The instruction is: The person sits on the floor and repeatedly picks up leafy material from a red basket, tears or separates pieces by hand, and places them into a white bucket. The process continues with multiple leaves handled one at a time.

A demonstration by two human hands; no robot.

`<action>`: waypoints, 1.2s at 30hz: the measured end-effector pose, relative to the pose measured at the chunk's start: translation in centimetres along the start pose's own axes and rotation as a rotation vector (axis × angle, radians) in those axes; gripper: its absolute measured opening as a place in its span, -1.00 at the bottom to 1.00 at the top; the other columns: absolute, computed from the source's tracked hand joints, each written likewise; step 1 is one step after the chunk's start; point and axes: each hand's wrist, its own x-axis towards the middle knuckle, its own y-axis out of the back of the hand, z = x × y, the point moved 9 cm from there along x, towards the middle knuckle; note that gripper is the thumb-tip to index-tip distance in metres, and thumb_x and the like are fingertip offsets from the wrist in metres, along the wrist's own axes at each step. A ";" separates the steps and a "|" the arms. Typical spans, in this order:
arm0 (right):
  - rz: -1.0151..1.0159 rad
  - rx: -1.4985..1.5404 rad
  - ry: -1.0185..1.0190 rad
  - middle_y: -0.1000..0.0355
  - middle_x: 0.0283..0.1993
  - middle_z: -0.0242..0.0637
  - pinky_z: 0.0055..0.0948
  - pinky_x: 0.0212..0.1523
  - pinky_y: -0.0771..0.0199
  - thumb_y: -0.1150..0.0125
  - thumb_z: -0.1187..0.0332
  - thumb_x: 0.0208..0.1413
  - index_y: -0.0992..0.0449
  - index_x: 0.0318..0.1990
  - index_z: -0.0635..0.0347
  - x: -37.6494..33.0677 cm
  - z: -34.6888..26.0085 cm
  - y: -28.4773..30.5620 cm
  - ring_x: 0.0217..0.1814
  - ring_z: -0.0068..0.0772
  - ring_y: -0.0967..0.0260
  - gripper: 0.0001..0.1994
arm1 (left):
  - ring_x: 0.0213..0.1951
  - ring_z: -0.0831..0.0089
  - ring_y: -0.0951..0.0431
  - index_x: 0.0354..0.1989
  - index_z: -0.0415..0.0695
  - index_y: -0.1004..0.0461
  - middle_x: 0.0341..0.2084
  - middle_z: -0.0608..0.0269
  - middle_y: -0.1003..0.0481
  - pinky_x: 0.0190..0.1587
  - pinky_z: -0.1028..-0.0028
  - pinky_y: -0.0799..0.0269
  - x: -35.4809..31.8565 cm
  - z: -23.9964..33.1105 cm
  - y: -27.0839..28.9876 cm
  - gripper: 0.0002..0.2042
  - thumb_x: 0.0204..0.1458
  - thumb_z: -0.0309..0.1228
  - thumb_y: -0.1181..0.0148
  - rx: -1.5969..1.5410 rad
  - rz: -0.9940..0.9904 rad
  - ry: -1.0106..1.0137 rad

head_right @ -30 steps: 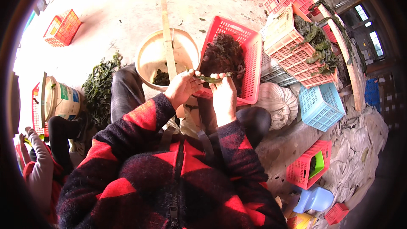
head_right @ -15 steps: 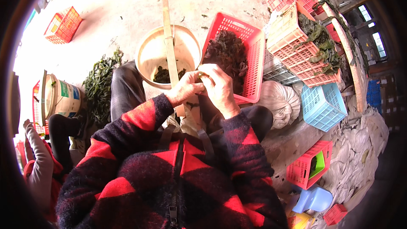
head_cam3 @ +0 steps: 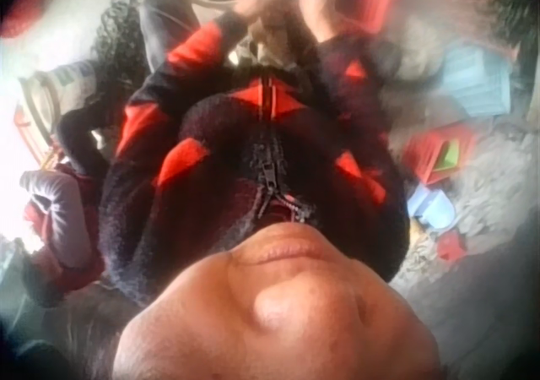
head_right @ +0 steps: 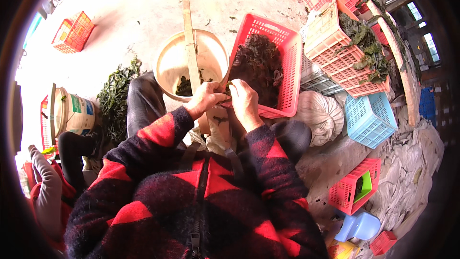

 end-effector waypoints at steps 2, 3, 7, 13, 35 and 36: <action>-0.021 -0.042 -0.085 -0.45 -0.26 -0.07 -0.31 -0.20 -0.47 -0.11 0.55 0.13 -0.46 -0.21 0.34 0.0 0.4 0.1 -0.22 -0.05 -0.47 -0.90 | -0.49 0.52 -0.54 -0.29 -0.37 -0.49 -0.51 0.18 -0.56 -0.38 0.52 -0.47 -0.1 0.3 0.0 -0.78 -0.08 -0.48 -0.26 -0.001 0.031 -0.021; 0.053 -0.002 -0.003 -0.45 -0.26 -0.08 -0.30 -0.22 -0.47 -0.11 0.55 0.12 -0.46 -0.22 0.32 0.1 -0.5 0.9 -0.24 -0.05 -0.47 -0.90 | -0.49 0.50 -0.54 -0.29 -0.36 -0.49 -0.51 0.17 -0.56 -0.38 0.50 -0.47 -0.1 1.0 0.2 -0.78 -0.09 -0.48 -0.27 0.067 0.067 -0.078; 0.109 0.164 0.068 -0.45 -0.27 -0.10 -0.34 -0.25 -0.48 -0.10 0.55 0.12 -0.47 -0.19 0.29 0.2 -1.8 1.7 -0.26 -0.12 -0.49 -0.89 | -0.48 0.39 -0.57 -0.29 -0.31 -0.49 -0.51 0.08 -0.56 -0.34 0.42 -0.48 -0.8 2.9 0.3 -0.77 -0.13 -0.48 -0.26 0.179 0.164 -0.253; -0.022 0.302 -0.192 -0.49 -0.43 -0.15 -0.42 -0.34 -0.45 -0.06 0.50 0.22 -0.47 -0.22 0.32 -0.1 0.4 -0.9 -0.39 -0.41 -0.48 -0.91 | -0.36 0.03 -0.53 -0.34 -0.23 -0.44 -0.47 0.01 -0.47 -0.26 0.24 -0.45 -2.9 5.7 1.0 -0.81 -0.19 -0.53 -0.20 0.390 0.338 -0.481; -0.233 0.863 -0.623 -0.39 -0.45 -0.52 -0.61 -0.45 -0.40 -0.11 0.49 0.11 -0.50 -0.30 0.27 -2.5 2.8 -2.8 -0.51 -0.68 -0.34 -0.93 | -0.32 0.03 -0.52 -0.46 -0.24 -0.46 -0.38 0.04 -0.46 -0.25 0.22 -0.47 -3.8 6.8 1.1 -0.94 -0.13 -0.56 -0.09 0.449 0.327 -0.647; -0.228 0.960 -0.649 -0.38 -0.46 -0.55 -0.66 -0.46 -0.32 -0.10 0.49 0.09 -0.51 -0.31 0.24 -2.7 3.0 -3.0 -0.49 -0.73 -0.29 -0.93 | -0.32 0.04 -0.53 -0.47 -0.23 -0.46 -0.40 0.04 -0.46 -0.25 0.21 -0.47 -3.7 6.9 1.1 -0.94 -0.14 -0.57 -0.09 0.428 0.299 -0.639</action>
